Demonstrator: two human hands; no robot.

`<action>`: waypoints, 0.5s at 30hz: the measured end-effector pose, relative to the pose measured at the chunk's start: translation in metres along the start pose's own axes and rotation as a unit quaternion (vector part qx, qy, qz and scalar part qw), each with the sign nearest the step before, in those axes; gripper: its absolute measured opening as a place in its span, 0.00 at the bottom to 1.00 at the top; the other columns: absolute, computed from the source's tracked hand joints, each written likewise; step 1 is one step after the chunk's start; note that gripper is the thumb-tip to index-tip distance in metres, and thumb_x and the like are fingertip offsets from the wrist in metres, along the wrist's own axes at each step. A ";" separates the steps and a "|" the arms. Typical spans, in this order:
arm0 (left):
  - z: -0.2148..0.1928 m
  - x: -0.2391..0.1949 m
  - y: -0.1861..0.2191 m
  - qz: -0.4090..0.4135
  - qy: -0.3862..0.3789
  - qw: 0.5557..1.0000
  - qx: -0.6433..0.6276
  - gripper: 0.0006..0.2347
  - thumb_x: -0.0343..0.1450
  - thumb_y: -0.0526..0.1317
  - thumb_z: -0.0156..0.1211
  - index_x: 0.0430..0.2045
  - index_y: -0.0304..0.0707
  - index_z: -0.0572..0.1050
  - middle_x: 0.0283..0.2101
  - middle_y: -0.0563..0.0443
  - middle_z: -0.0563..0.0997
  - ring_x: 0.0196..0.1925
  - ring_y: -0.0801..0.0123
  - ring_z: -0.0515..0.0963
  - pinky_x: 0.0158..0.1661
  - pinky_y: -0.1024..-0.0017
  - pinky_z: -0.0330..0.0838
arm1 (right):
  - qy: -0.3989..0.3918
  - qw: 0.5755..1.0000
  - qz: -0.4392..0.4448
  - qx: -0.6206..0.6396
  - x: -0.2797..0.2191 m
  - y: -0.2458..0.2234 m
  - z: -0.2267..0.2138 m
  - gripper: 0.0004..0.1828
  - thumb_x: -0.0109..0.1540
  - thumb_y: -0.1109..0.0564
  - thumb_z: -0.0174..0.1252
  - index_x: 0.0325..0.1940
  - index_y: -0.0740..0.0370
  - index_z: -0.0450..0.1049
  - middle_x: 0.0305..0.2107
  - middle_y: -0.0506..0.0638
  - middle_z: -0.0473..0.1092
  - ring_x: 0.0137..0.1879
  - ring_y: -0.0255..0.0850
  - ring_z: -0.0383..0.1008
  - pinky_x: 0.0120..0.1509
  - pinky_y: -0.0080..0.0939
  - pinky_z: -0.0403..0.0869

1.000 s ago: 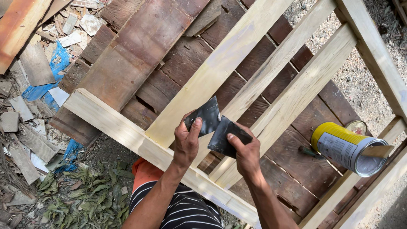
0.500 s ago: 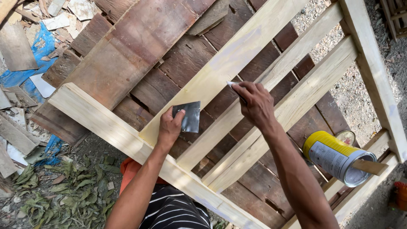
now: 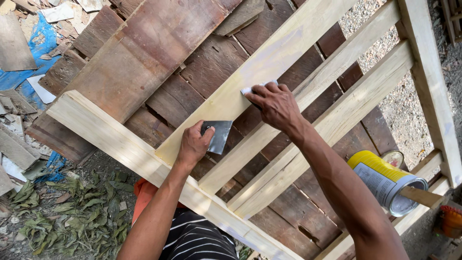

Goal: The person sands a wooden frame using sandpaper, moving along the edges and slats of the frame. The person holds a second sanding block in the other hand while working on the wood surface.

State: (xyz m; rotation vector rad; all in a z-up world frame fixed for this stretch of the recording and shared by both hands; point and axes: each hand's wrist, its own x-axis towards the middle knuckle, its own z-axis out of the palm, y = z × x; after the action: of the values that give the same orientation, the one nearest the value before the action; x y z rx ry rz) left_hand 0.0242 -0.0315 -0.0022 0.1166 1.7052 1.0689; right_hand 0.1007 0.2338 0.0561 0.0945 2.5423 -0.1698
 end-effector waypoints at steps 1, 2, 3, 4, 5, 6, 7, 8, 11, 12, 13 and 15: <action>0.000 0.000 0.000 -0.005 -0.005 1.000 0.002 0.13 0.69 0.45 0.55 0.28 0.29 0.74 0.20 0.34 0.76 0.24 0.47 0.78 0.31 0.58 0.72 | -0.001 1.000 -0.021 -0.008 -0.002 0.002 -0.001 0.27 0.62 0.59 0.54 0.64 0.39 0.74 0.56 0.42 0.74 0.53 0.41 0.72 0.58 0.43 0.69; 0.000 0.000 0.001 -0.009 -0.010 1.000 0.004 0.13 0.69 0.45 0.54 0.27 0.30 0.74 0.19 0.36 0.76 0.22 0.50 0.78 0.30 0.58 0.72 | -0.007 1.000 -0.024 -0.008 0.001 0.008 -0.003 0.26 0.61 0.58 0.54 0.63 0.39 0.74 0.56 0.43 0.74 0.53 0.42 0.72 0.58 0.44 0.69; -0.001 0.000 0.001 0.002 -0.006 1.000 0.004 0.13 0.69 0.45 0.55 0.27 0.30 0.74 0.19 0.36 0.76 0.22 0.52 0.77 0.30 0.59 0.72 | -0.016 1.000 -0.020 -0.006 0.001 0.013 -0.006 0.26 0.61 0.57 0.55 0.63 0.40 0.74 0.56 0.44 0.74 0.52 0.42 0.72 0.57 0.45 0.69; -0.001 0.001 0.000 0.014 -0.002 1.000 0.003 0.13 0.69 0.45 0.55 0.27 0.30 0.74 0.19 0.37 0.76 0.22 0.54 0.77 0.30 0.59 0.72 | -0.025 1.000 -0.016 -0.005 0.003 0.017 -0.008 0.25 0.61 0.56 0.56 0.63 0.40 0.74 0.56 0.45 0.74 0.52 0.42 0.72 0.56 0.45 0.68; 0.000 -0.001 0.000 0.021 0.003 1.000 0.001 0.12 0.68 0.44 0.55 0.27 0.30 0.74 0.19 0.38 0.76 0.21 0.55 0.77 0.30 0.60 0.72 | -0.032 0.999 0.013 0.002 0.008 0.022 -0.010 0.26 0.62 0.59 0.55 0.64 0.40 0.74 0.56 0.44 0.74 0.51 0.42 0.72 0.56 0.45 0.69; 0.002 -0.001 -0.001 0.016 0.001 1.000 0.003 0.13 0.69 0.45 0.55 0.27 0.30 0.74 0.19 0.38 0.76 0.21 0.55 0.77 0.30 0.60 0.72 | -0.039 0.998 0.042 0.008 0.016 0.031 -0.014 0.27 0.63 0.61 0.53 0.65 0.40 0.73 0.57 0.44 0.74 0.50 0.42 0.72 0.56 0.45 0.69; 0.002 -0.001 -0.002 0.008 0.000 1.000 0.008 0.13 0.69 0.45 0.55 0.26 0.29 0.74 0.19 0.37 0.76 0.21 0.54 0.76 0.29 0.60 0.72 | -0.046 0.996 0.069 0.016 0.024 0.034 -0.015 0.28 0.64 0.63 0.52 0.66 0.40 0.73 0.58 0.43 0.73 0.49 0.42 0.72 0.56 0.45 0.69; 0.003 0.000 -0.002 0.001 -0.001 1.000 0.012 0.13 0.69 0.45 0.55 0.26 0.29 0.73 0.19 0.37 0.75 0.21 0.54 0.76 0.29 0.60 0.71 | -0.042 0.997 0.059 0.021 0.032 0.031 -0.013 0.27 0.66 0.63 0.52 0.66 0.40 0.73 0.58 0.43 0.73 0.50 0.42 0.72 0.56 0.45 0.69; 0.002 0.002 -0.003 -0.015 -0.011 1.000 0.022 0.14 0.70 0.45 0.55 0.26 0.27 0.72 0.19 0.34 0.74 0.21 0.50 0.74 0.30 0.59 0.71 | -0.033 0.999 0.024 0.015 0.035 0.013 -0.002 0.26 0.67 0.62 0.51 0.67 0.40 0.72 0.58 0.44 0.73 0.52 0.41 0.72 0.57 0.45 0.69; 0.002 -0.006 -0.003 -0.012 -0.010 1.000 0.020 0.14 0.69 0.45 0.55 0.26 0.28 0.72 0.20 0.35 0.74 0.21 0.50 0.75 0.30 0.59 0.71 | -0.030 1.000 -0.002 -0.003 0.025 0.004 0.001 0.27 0.65 0.62 0.50 0.67 0.40 0.72 0.57 0.45 0.73 0.53 0.41 0.72 0.58 0.45 0.69; 0.002 -0.004 -0.002 0.003 -0.001 1.000 0.017 0.13 0.69 0.45 0.55 0.27 0.29 0.73 0.20 0.35 0.74 0.22 0.50 0.75 0.30 0.59 0.71 | -0.015 0.999 -0.031 -0.030 0.026 0.004 0.001 0.29 0.63 0.62 0.50 0.68 0.40 0.71 0.57 0.45 0.73 0.54 0.40 0.72 0.59 0.44 0.69; 0.000 0.002 0.002 0.016 0.006 1.000 0.010 0.13 0.68 0.44 0.55 0.27 0.29 0.74 0.20 0.35 0.75 0.22 0.49 0.76 0.30 0.59 0.71 | -0.032 0.997 -0.068 -0.028 0.017 0.006 -0.001 0.23 0.67 0.56 0.50 0.65 0.39 0.71 0.55 0.44 0.73 0.55 0.41 0.71 0.61 0.48 0.68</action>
State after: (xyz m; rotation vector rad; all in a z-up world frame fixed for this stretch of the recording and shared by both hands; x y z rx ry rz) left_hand 0.0224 -0.0292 -0.0017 0.1511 1.7301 1.0793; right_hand 0.0872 0.2405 0.0466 -0.1046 2.4886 -0.1515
